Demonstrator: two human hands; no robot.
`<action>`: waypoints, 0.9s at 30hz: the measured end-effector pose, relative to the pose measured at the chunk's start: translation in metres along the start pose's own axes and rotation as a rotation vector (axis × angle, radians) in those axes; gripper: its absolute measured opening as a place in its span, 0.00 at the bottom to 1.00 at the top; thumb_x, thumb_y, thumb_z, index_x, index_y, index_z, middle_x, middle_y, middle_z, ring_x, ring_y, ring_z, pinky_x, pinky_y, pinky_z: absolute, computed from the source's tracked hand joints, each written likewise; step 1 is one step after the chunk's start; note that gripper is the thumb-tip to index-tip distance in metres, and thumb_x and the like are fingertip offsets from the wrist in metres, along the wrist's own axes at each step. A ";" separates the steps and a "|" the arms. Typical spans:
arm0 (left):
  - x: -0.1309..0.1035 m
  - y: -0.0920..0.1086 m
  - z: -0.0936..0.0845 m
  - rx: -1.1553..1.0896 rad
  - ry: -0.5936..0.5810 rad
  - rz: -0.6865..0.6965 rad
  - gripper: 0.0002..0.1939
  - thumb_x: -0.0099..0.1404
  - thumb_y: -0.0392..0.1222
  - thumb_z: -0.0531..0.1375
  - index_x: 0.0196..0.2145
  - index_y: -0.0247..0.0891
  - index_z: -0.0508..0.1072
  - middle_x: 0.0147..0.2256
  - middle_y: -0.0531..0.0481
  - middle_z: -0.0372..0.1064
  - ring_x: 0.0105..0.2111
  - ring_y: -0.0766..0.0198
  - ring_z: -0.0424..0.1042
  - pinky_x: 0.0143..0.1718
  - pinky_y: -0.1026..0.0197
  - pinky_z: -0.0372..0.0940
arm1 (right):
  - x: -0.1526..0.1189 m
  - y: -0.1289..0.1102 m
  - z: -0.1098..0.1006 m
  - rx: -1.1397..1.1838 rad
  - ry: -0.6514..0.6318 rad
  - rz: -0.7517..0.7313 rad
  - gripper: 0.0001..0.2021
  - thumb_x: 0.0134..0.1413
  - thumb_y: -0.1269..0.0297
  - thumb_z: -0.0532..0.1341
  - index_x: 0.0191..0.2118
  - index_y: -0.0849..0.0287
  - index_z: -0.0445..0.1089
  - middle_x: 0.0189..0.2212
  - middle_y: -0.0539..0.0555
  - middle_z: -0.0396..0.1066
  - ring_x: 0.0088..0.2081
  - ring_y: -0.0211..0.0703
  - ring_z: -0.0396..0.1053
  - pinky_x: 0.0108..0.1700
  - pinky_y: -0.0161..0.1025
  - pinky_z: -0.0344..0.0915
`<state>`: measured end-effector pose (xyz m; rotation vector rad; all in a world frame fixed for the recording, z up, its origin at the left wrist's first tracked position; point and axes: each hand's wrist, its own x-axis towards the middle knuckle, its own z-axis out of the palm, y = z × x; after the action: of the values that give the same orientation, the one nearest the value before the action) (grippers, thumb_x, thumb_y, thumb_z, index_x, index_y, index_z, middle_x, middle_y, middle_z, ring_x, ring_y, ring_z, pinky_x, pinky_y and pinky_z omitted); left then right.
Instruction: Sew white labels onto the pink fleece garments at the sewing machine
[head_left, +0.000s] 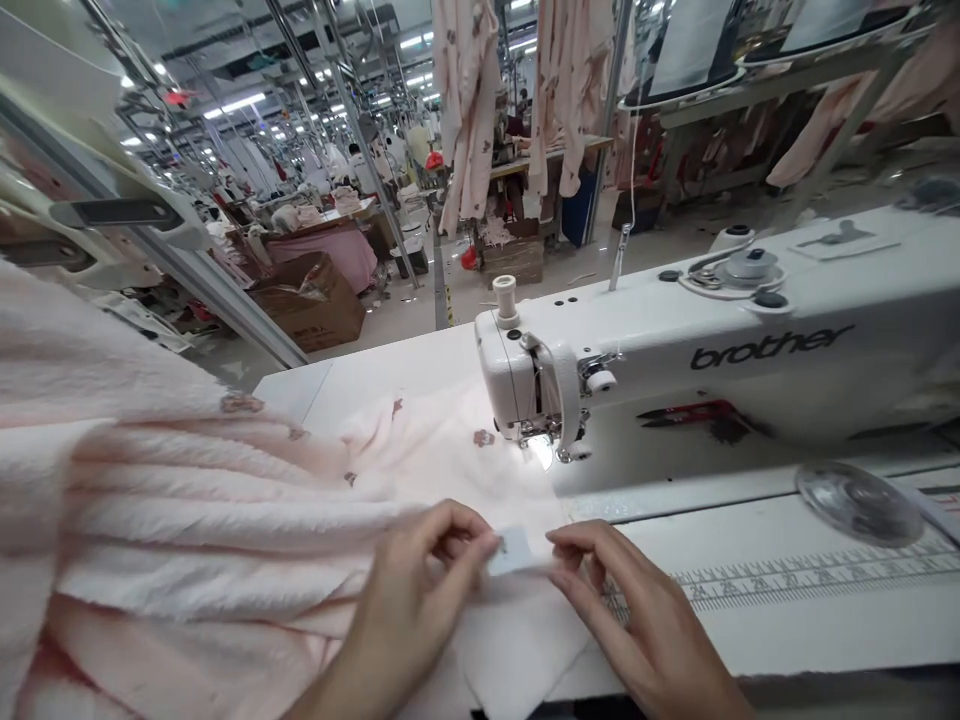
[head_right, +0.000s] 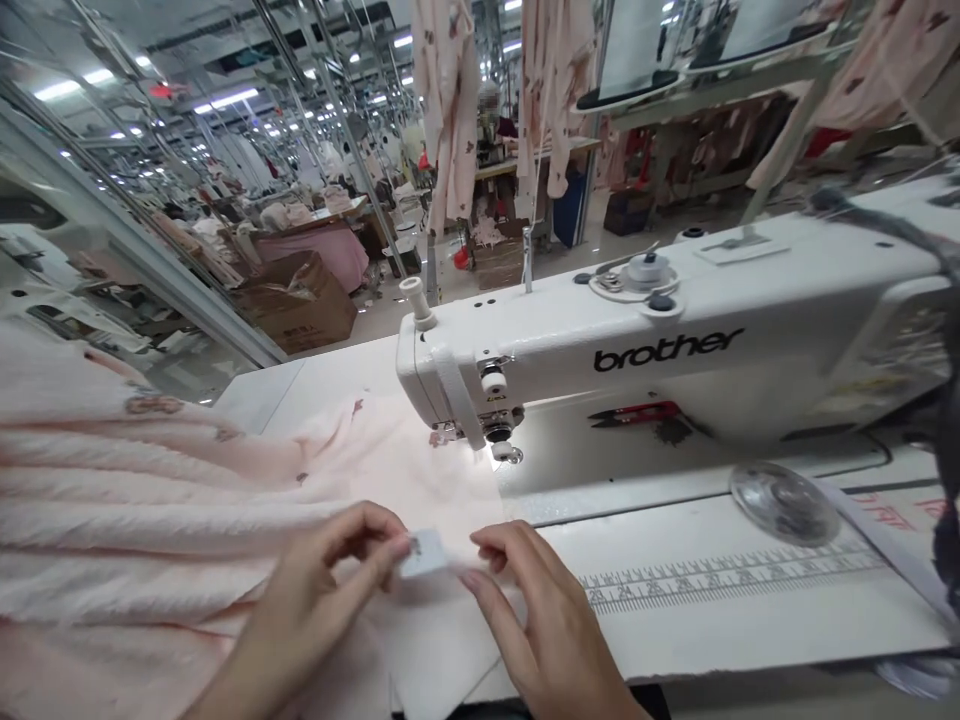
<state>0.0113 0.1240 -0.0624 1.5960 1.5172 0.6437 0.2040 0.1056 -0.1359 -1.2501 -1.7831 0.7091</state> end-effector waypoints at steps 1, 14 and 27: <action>0.003 0.001 -0.006 0.122 0.027 0.050 0.09 0.63 0.45 0.56 0.29 0.37 0.70 0.23 0.52 0.68 0.24 0.66 0.67 0.28 0.66 0.59 | -0.004 0.008 0.002 -0.159 0.043 -0.136 0.10 0.62 0.64 0.52 0.46 0.58 0.65 0.38 0.54 0.70 0.41 0.42 0.68 0.40 0.35 0.65; 0.108 -0.039 0.020 0.484 -0.224 0.527 0.03 0.62 0.34 0.54 0.32 0.37 0.67 0.33 0.47 0.65 0.32 0.61 0.65 0.33 0.62 0.59 | -0.030 0.046 0.023 -0.620 0.097 -0.512 0.13 0.59 0.74 0.52 0.48 0.67 0.67 0.48 0.61 0.69 0.52 0.52 0.63 0.54 0.49 0.57; 0.108 -0.046 0.019 0.458 -0.249 0.522 0.07 0.66 0.34 0.49 0.35 0.37 0.66 0.38 0.45 0.66 0.40 0.58 0.65 0.42 0.58 0.62 | 0.005 0.045 0.041 -0.602 0.181 -0.405 0.15 0.64 0.71 0.47 0.48 0.68 0.67 0.49 0.61 0.68 0.52 0.53 0.63 0.53 0.49 0.56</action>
<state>0.0169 0.2227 -0.1288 2.3652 1.1095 0.3575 0.1893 0.1264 -0.1913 -1.2108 -2.0781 -0.1842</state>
